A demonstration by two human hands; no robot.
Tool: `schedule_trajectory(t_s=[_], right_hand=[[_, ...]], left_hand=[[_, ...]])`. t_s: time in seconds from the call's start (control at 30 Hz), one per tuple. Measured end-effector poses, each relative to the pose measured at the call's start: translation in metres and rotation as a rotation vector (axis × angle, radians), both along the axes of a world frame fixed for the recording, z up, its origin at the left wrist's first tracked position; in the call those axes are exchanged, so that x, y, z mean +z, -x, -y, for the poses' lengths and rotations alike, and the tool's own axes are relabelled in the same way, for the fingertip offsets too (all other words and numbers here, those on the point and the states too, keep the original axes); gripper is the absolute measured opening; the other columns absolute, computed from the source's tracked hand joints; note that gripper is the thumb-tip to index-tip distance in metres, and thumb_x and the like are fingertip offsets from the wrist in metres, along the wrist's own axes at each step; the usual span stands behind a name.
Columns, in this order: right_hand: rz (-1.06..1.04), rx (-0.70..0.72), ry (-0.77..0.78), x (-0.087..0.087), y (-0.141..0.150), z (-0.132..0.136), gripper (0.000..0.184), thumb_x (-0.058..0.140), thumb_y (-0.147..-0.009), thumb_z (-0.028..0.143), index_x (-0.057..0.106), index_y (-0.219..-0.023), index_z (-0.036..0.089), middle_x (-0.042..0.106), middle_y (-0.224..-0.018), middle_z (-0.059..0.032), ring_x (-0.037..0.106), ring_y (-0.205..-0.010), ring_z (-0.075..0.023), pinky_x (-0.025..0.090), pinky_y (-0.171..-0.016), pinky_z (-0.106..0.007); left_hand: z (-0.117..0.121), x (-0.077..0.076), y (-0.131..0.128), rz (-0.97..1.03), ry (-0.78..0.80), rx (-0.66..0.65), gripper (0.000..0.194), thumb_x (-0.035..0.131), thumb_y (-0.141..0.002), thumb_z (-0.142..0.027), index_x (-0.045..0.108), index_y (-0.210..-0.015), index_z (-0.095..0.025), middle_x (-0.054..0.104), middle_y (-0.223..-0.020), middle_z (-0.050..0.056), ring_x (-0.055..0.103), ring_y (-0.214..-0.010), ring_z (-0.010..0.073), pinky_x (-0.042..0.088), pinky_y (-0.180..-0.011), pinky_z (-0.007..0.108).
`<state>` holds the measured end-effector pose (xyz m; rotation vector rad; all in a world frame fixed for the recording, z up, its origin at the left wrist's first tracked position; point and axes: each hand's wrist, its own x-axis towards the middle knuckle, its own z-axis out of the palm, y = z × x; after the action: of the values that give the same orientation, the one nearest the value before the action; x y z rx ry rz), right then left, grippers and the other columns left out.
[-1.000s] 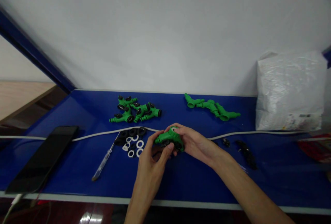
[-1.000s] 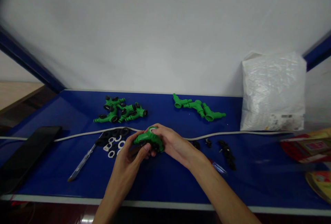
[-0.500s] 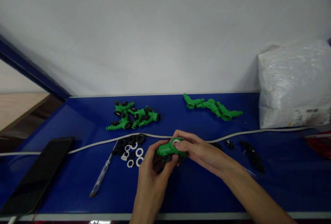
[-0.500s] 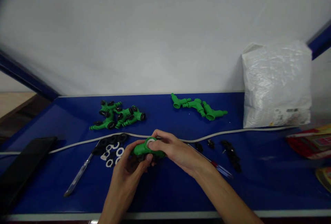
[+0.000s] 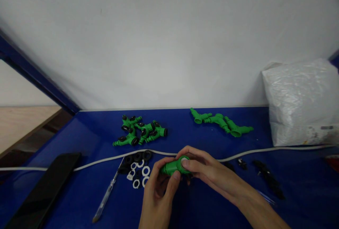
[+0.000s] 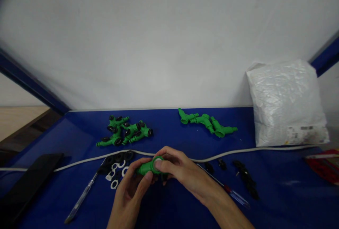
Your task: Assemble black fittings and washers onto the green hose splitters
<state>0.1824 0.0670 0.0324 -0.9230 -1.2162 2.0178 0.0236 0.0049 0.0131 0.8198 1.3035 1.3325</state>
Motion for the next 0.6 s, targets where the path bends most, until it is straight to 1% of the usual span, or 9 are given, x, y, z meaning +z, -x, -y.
schedule_trajectory(t_s=[0.1, 0.2, 0.33, 0.4, 0.47, 0.5, 0.6], right_hand=[[0.118, -0.047, -0.121, 0.002, 0.004, -0.002, 0.032, 0.072, -0.088, 0.050, 0.068, -0.102, 0.021, 0.066, -0.093, -0.0005, 0.059, -0.092, -0.0181, 0.044, -0.080, -0.030], [0.226, -0.043, -0.228, 0.002, 0.005, -0.002, 0.036, 0.066, -0.091, 0.055, 0.069, -0.103, 0.022, 0.065, -0.092, -0.0011, 0.059, -0.089, -0.0192, 0.044, -0.077, -0.031], [0.321, -0.073, -0.359, 0.000, 0.005, 0.002, 0.036, 0.061, -0.095, 0.055, 0.073, -0.104, 0.023, 0.066, -0.108, -0.0037, 0.061, -0.092, -0.0194, 0.046, -0.077, -0.031], [0.295, -0.055, -0.332, -0.001, 0.005, 0.005, 0.038, 0.061, -0.095, 0.056, 0.073, -0.109, 0.023, 0.068, -0.107, -0.0044, 0.063, -0.086, -0.0182, 0.048, -0.073, -0.031], [0.197, -0.023, -0.233, -0.002, 0.006, 0.007, 0.043, 0.063, -0.093, 0.057, 0.070, -0.116, 0.021, 0.070, -0.099, -0.0042, 0.065, -0.079, -0.0175, 0.051, -0.071, -0.032], [0.134, -0.018, -0.168, -0.002, 0.007, 0.008, 0.045, 0.066, -0.092, 0.057, 0.068, -0.118, 0.021, 0.071, -0.097, -0.0040, 0.066, -0.079, -0.0178, 0.053, -0.073, -0.033], [-0.013, -0.076, -0.019, -0.002, 0.009, 0.009, 0.046, 0.076, -0.085, 0.052, 0.067, -0.118, 0.022, 0.071, -0.107, -0.0048, 0.069, -0.096, -0.0221, 0.055, -0.087, -0.037]], left_hand=[[-0.001, 0.002, -0.001, 0.027, -0.004, 0.061, 0.039, 0.084, -0.073, -0.047, 0.071, -0.100, -0.021, 0.077, -0.094, 0.007, 0.074, -0.091, 0.0249, 0.058, -0.083, 0.032], [-0.002, 0.000, 0.002, 0.025, -0.018, 0.076, 0.039, 0.085, -0.071, -0.047, 0.070, -0.094, -0.020, 0.076, -0.091, 0.007, 0.073, -0.089, 0.0239, 0.058, -0.082, 0.031], [-0.003, -0.004, 0.004, 0.018, -0.064, 0.135, 0.039, 0.089, -0.067, -0.047, 0.067, -0.083, -0.019, 0.073, -0.093, 0.007, 0.071, -0.087, 0.0223, 0.057, -0.079, 0.029], [-0.004, -0.005, 0.004, 0.014, -0.080, 0.143, 0.040, 0.090, -0.065, -0.047, 0.066, -0.080, -0.018, 0.072, -0.092, 0.006, 0.070, -0.085, 0.0217, 0.056, -0.076, 0.029], [-0.004, -0.006, 0.003, 0.019, -0.083, 0.137, 0.040, 0.089, -0.065, -0.046, 0.065, -0.079, -0.019, 0.071, -0.092, 0.006, 0.070, -0.085, 0.0215, 0.056, -0.075, 0.029], [-0.004, -0.006, 0.003, 0.026, -0.083, 0.134, 0.039, 0.089, -0.065, -0.046, 0.065, -0.079, -0.019, 0.071, -0.092, 0.005, 0.070, -0.085, 0.0214, 0.057, -0.075, 0.029], [-0.004, -0.007, 0.001, 0.060, -0.095, 0.129, 0.038, 0.090, -0.065, -0.043, 0.064, -0.079, -0.019, 0.071, -0.094, 0.004, 0.070, -0.088, 0.0214, 0.057, -0.077, 0.029]])
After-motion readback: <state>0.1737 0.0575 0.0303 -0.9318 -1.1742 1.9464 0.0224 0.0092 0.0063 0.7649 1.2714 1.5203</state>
